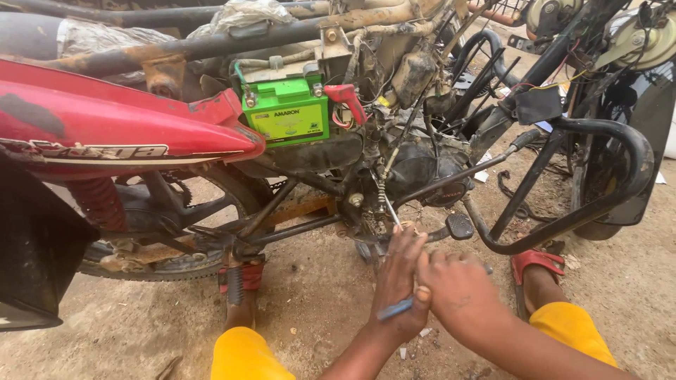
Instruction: Repairing a motorcycle using a T-handle socket wrench and a screwdriver.
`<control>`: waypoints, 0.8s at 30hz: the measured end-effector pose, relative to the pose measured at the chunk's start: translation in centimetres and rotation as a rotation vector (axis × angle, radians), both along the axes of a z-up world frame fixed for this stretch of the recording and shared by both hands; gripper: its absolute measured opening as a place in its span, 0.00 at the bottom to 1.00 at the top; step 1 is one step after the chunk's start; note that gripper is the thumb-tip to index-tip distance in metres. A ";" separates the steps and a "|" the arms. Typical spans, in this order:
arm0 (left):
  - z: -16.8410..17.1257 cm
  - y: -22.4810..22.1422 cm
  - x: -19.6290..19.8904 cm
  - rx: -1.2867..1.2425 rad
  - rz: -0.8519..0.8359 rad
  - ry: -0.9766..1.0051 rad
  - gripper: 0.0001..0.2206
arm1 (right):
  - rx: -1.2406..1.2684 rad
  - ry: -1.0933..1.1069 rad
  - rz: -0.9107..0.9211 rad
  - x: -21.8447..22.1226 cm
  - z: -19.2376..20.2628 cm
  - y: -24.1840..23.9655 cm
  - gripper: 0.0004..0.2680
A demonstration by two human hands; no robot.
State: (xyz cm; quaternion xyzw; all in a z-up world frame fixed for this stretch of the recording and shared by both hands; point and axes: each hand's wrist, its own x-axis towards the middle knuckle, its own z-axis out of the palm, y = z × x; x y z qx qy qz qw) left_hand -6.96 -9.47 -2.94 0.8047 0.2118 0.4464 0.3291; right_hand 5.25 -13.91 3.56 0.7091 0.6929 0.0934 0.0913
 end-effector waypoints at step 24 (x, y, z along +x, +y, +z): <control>5.5 1.7 -1.8 0.103 -0.208 -0.018 0.36 | 0.804 0.340 0.129 0.2 -3.9 -0.4 0.05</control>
